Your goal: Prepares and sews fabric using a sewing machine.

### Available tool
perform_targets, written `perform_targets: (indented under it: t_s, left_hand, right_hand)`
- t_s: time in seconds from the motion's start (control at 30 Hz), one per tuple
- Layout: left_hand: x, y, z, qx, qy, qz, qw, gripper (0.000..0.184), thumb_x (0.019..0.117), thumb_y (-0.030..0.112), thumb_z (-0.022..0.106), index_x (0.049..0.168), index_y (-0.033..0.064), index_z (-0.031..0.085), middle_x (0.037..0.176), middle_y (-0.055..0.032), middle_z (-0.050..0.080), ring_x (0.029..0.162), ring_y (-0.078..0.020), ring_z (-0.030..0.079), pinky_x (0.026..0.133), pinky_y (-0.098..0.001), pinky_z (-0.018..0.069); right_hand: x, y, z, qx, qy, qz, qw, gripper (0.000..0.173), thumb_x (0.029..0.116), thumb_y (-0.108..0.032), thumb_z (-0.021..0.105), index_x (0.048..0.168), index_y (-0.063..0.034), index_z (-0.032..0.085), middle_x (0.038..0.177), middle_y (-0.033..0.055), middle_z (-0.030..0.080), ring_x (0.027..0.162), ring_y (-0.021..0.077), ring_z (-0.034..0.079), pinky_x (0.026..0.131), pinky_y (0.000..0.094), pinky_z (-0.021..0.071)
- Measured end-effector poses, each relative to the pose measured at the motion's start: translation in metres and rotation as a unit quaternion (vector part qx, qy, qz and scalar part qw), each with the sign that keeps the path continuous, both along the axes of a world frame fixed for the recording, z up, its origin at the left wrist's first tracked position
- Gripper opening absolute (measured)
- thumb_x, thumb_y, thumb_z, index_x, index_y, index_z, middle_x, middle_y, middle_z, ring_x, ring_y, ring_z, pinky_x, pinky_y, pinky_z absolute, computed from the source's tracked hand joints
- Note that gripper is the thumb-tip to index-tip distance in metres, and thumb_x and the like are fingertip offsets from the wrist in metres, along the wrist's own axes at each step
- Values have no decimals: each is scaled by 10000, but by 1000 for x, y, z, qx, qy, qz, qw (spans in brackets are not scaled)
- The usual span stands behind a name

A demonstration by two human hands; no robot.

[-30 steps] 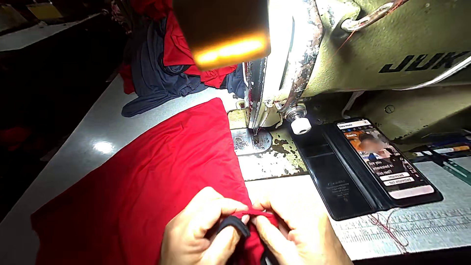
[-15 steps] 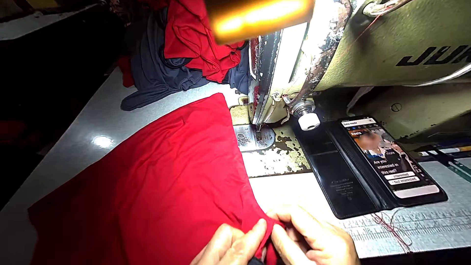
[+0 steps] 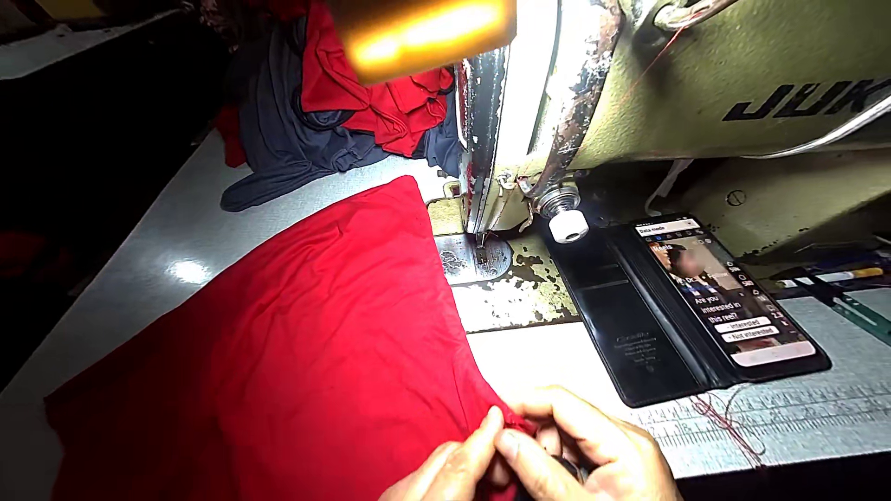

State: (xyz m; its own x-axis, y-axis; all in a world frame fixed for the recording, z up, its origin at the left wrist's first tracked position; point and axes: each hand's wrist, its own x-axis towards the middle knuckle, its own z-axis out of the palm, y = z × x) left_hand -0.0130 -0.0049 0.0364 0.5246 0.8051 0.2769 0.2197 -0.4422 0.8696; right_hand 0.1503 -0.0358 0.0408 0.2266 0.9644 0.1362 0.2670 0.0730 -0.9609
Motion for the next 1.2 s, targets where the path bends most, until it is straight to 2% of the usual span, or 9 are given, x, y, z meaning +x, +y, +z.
perform_targets:
  t_s: [0.1, 0.2, 0.33, 0.43, 0.6, 0.77, 0.87, 0.97, 1.2]
  left_hand:
    - [-4, 15, 8, -39, -9, -14, 999, 262, 954, -33, 575, 1166, -149, 676, 999, -175, 754, 890, -76, 714, 842, -215, 575]
    - [-4, 43, 13, 49, 74, 14, 996, 179, 955, 125, 660, 1063, 26, 764, 929, -57, 708, 861, -50, 638, 763, -192, 527]
    - [-4, 89, 7, 178, 165, -80, 967, 248, 974, 401, 584, 1075, 284, 778, 1196, 82, 671, 1210, -75, 549, 1011, -332, 437]
    - [-1, 104, 11, 140, 162, -158, 964, 201, 977, 367, 580, 870, 273, 721, 933, 170, 666, 1088, 17, 591, 1105, -391, 368]
    - [14, 103, 19, 115, 302, -108, 940, 238, 916, 362, 596, 714, 239, 623, 636, 134, 494, 674, -12, 506, 773, -346, 365]
    - [27, 106, 18, 64, 380, -84, 919, 307, 908, 383, 649, 665, 207, 582, 604, 96, 466, 643, -57, 490, 760, -382, 351]
    - [27, 110, 21, 47, 395, -84, 914, 303, 894, 419, 687, 679, 221, 605, 617, 105, 507, 650, -52, 518, 795, -414, 372]
    - [28, 108, 22, 61, 404, -63, 911, 289, 873, 430, 700, 693, 222, 614, 653, 101, 522, 723, -77, 536, 801, -427, 356]
    - [27, 72, -5, 162, 315, 96, 930, 256, 935, 395, 542, 823, 229, 702, 785, 83, 615, 885, -141, 594, 860, -475, 356]
  right_hand:
    - [1, 1, -2, 0, -14, -8, 1000, 126, 906, -39, 683, 991, 35, 738, 801, 46, 705, 672, -17, 588, 635, 131, 489]
    - [2, 2, -3, 12, -26, -8, 1000, 120, 911, -29, 670, 980, 33, 746, 794, 50, 700, 664, -19, 576, 626, 123, 479]
    - [1, 5, -3, 30, -60, -23, 997, 105, 893, -23, 677, 944, 35, 749, 792, 72, 704, 681, -7, 580, 645, 121, 473]
    - [4, 6, -5, 31, -87, -27, 995, 105, 903, -50, 677, 938, 13, 754, 784, 63, 703, 690, 2, 592, 650, 132, 482]
    - [11, 6, -7, -8, -322, -47, 946, 227, 932, -238, 655, 765, -104, 728, 698, 31, 696, 660, 123, 657, 567, 297, 477]
    - [16, 5, -23, 36, -404, -93, 910, 194, 917, -274, 676, 796, -129, 721, 787, 55, 672, 729, 178, 654, 553, 285, 490]
    - [22, 4, -27, 100, -415, -51, 903, 147, 974, -213, 646, 995, -176, 786, 1026, 51, 736, 898, 185, 664, 706, 275, 526]
    - [31, 6, -32, 157, -433, 30, 887, 237, 1006, -137, 572, 1061, -203, 793, 1198, -33, 748, 982, 159, 625, 839, 316, 428]
    - [47, 12, -24, 179, -475, 117, 853, 292, 1018, -91, 519, 1112, -188, 777, 1182, -54, 754, 916, 164, 613, 773, 333, 406]
